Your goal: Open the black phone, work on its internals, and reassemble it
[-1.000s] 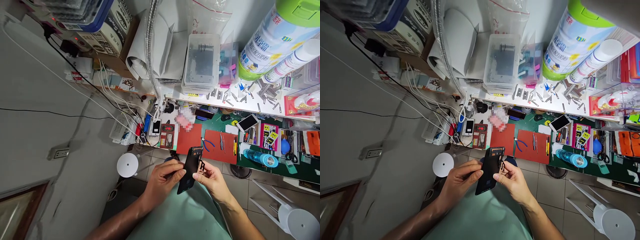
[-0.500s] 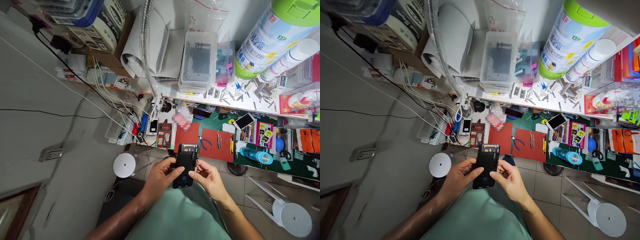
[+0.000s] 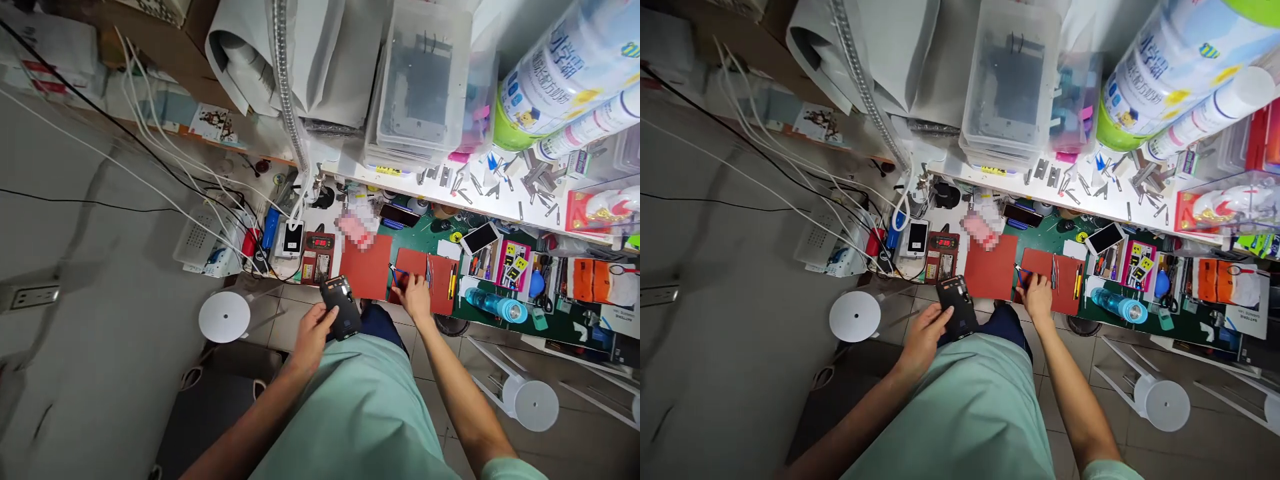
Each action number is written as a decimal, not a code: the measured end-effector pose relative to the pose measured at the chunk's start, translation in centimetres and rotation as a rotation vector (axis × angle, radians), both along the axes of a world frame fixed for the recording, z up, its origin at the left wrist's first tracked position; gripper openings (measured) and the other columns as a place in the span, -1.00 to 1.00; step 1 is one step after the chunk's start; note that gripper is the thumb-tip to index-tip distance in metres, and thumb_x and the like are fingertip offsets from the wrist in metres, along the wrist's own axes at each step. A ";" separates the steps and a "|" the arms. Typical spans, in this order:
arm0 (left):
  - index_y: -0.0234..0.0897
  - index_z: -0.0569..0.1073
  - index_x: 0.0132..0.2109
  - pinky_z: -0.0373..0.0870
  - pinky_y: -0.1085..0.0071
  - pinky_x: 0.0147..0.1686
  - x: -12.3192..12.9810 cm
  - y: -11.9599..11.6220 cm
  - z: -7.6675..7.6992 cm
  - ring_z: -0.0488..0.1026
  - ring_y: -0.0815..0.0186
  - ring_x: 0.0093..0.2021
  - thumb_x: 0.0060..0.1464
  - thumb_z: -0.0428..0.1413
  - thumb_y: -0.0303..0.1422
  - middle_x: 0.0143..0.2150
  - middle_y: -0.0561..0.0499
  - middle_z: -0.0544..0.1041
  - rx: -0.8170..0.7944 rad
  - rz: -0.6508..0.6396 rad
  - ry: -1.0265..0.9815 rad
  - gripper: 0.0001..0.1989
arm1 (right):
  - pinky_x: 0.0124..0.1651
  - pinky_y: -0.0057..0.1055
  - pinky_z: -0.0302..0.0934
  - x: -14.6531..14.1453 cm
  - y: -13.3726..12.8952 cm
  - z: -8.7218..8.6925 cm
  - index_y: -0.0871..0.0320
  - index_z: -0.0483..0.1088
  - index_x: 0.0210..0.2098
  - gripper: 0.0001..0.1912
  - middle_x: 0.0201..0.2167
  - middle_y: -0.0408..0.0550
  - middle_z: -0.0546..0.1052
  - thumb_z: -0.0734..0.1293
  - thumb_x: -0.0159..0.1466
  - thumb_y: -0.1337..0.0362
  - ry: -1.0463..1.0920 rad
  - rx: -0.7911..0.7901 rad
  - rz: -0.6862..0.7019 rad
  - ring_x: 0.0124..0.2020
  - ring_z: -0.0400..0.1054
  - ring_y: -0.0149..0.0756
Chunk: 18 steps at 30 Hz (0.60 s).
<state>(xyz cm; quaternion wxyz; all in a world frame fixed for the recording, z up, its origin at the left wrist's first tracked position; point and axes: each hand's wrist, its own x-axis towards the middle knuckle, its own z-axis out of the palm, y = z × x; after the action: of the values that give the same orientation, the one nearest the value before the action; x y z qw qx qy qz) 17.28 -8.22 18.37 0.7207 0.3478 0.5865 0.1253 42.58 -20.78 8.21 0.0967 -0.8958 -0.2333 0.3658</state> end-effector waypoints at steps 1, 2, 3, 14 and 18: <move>-0.28 0.62 -0.09 0.52 0.39 -0.22 0.4 -0.6 -1.9 0.62 0.20 -0.15 0.02 0.45 0.01 -0.15 -0.06 0.69 -0.014 0.006 0.000 -0.50 | 0.39 0.06 0.12 0.9 0.1 -1.1 0.34 0.22 0.39 -0.29 0.39 0.56 0.24 0.39 0.44 0.03 -0.023 -0.047 0.043 0.43 0.15 0.34; -0.28 0.61 -0.11 0.53 0.38 -0.20 1.0 -1.1 -3.9 0.62 0.19 -0.15 0.02 0.46 0.00 -0.16 -0.05 0.68 -0.030 0.009 0.004 -0.51 | 0.36 0.03 0.15 1.7 0.1 -2.0 0.33 0.22 0.38 -0.30 0.37 0.54 0.26 0.41 0.44 0.04 -0.035 -0.089 0.089 0.42 0.17 0.33; -0.29 0.59 -0.13 0.55 0.36 -0.19 1.8 -1.5 -5.9 0.62 0.21 -0.15 0.08 0.44 -0.03 -0.16 -0.04 0.67 -0.042 0.014 0.014 -0.56 | 0.32 -0.01 0.20 2.3 0.1 -2.7 0.31 0.23 0.37 -0.33 0.35 0.51 0.29 0.42 0.44 0.05 -0.038 -0.125 0.136 0.39 0.23 0.30; -0.28 0.52 0.23 0.64 0.07 0.02 7.7 -1.3 -20.2 0.61 0.13 0.05 0.39 0.25 -0.19 0.18 -0.15 0.58 -0.117 0.047 0.029 -0.61 | -0.01 -0.22 0.33 2.9 0.1 -5.1 0.27 0.18 0.37 -0.37 0.18 0.39 0.46 0.33 0.48 0.02 -0.091 -0.281 0.409 0.02 0.59 0.08; -0.28 0.51 0.23 0.65 0.09 0.00 7.3 -1.6 -21.0 0.61 0.13 0.03 0.39 0.25 -0.18 0.17 -0.15 0.59 -0.041 0.051 -0.014 -0.61 | -0.01 -0.21 0.33 3.7 -0.1 -4.9 0.31 0.18 0.33 -0.39 0.16 0.43 0.49 0.28 0.50 0.01 -0.126 -0.265 0.375 0.00 0.60 0.08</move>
<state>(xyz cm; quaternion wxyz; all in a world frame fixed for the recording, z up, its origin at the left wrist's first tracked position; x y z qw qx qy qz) 24.57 -9.78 -2.63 0.7281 0.3172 0.5927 0.1340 46.25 -20.89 3.30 -0.1062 -0.8627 -0.3510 0.3482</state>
